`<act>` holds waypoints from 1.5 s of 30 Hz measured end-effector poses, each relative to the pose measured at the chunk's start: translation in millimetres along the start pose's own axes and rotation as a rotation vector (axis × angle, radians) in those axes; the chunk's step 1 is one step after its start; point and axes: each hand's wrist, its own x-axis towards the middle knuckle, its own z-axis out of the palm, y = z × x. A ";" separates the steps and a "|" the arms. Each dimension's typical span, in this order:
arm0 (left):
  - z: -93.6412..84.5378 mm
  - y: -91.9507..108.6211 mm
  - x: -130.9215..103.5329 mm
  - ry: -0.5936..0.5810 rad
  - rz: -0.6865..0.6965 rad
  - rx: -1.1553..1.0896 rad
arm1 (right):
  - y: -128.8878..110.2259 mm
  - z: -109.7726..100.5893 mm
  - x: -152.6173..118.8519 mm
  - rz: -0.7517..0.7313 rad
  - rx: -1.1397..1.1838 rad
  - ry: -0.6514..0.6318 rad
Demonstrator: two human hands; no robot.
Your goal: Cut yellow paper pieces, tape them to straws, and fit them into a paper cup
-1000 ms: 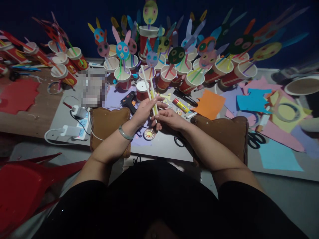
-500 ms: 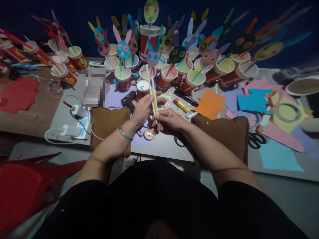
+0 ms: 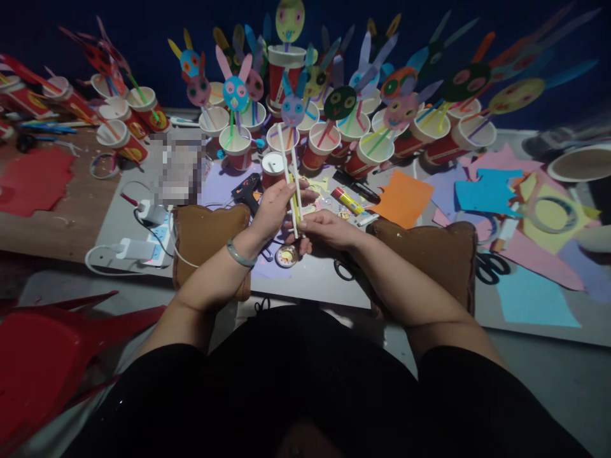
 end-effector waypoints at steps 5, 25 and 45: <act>0.8 1.2 -0.2 0.000 0.002 -0.007 | 0.8 -1.0 0.3 0.026 0.009 0.000; 0.4 -2.6 -0.7 -0.042 -0.014 -0.038 | 1.1 0.7 0.9 0.002 -0.039 0.034; 5.1 6.1 1.3 0.028 -0.036 -0.113 | -56.2 5.6 -46.9 0.230 -1.568 0.371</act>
